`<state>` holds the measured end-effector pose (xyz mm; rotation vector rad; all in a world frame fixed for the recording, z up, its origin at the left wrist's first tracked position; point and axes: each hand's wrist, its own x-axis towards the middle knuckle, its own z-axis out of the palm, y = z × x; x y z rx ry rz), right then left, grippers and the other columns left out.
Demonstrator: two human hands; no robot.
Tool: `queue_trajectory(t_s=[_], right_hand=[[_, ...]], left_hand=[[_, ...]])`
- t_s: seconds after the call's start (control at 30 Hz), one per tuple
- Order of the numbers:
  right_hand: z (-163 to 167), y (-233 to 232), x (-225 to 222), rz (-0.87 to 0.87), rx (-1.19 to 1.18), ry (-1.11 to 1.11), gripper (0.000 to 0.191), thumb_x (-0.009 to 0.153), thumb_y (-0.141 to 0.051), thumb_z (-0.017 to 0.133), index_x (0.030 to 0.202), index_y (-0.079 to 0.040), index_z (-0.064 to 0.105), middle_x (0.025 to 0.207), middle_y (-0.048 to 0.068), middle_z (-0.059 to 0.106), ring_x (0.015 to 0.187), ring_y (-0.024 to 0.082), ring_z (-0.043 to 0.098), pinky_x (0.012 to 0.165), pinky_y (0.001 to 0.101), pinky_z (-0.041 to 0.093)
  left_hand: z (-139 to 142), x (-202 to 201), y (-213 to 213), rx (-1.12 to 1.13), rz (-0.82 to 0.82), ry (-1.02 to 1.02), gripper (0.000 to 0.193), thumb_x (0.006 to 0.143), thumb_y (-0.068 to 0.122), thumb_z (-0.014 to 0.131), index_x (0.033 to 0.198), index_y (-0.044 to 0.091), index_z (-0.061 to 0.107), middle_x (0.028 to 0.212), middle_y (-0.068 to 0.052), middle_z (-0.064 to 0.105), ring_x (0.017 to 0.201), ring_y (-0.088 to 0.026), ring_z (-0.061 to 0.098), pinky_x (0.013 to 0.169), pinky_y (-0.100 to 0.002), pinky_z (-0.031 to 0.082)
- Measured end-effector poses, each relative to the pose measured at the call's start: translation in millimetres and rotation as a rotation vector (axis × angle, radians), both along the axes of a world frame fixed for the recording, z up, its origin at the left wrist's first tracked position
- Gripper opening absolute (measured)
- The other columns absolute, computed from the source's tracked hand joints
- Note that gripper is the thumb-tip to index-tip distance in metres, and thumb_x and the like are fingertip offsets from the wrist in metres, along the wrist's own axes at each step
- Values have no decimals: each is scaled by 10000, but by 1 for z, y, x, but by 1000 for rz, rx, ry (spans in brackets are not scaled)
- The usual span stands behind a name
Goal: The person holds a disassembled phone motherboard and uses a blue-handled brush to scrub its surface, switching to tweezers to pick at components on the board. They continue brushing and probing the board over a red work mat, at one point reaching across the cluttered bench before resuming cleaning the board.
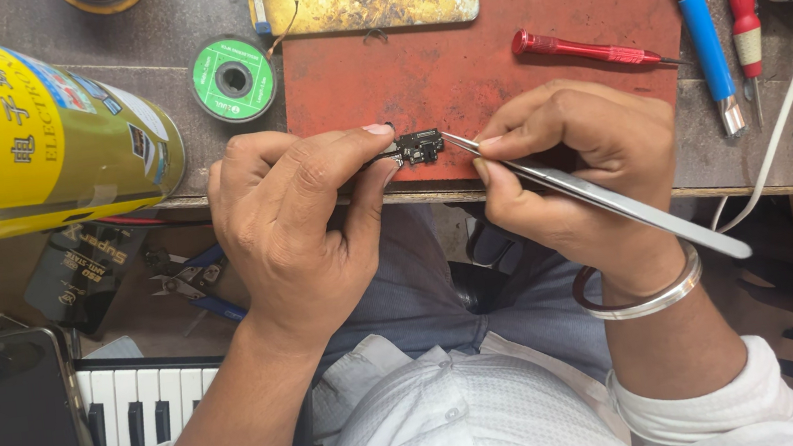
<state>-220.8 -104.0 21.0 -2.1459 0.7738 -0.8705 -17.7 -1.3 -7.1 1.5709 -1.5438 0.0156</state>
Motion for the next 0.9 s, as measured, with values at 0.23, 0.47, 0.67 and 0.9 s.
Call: queue_trajectory(t_s=[0.23,0.47,0.67,0.9], right_hand=[[0,0,1,7,7,-23,144,887,38,815,934,5,683,934,110,748,812,117,739,695,205,579],[-1,0,2,-3,-55,12,165,872,33,826,938,4,677,932,119,746,819,132,742,693,210,572],[-1,-1,1,14,-32,1,165,876,25,826,927,-5,673,932,113,749,819,128,747,691,204,577],[0,0,1,10,-12,-7,152,881,32,820,933,-2,681,931,113,749,808,126,745,687,204,579]], left_hand=[[0,0,0,-1,-6,9,253,990,173,862,1185,202,704,1081,96,738,904,-149,609,811,-331,390],[0,0,0,-4,1,1,257,986,175,863,1186,206,704,1086,91,738,902,-158,603,811,-332,396],[-1,0,0,-5,0,0,253,992,174,861,1188,207,704,1086,93,738,902,-155,604,818,-330,397],[-1,0,0,-4,1,3,252,989,173,862,1182,205,703,1079,95,737,897,-152,603,814,-328,396]])
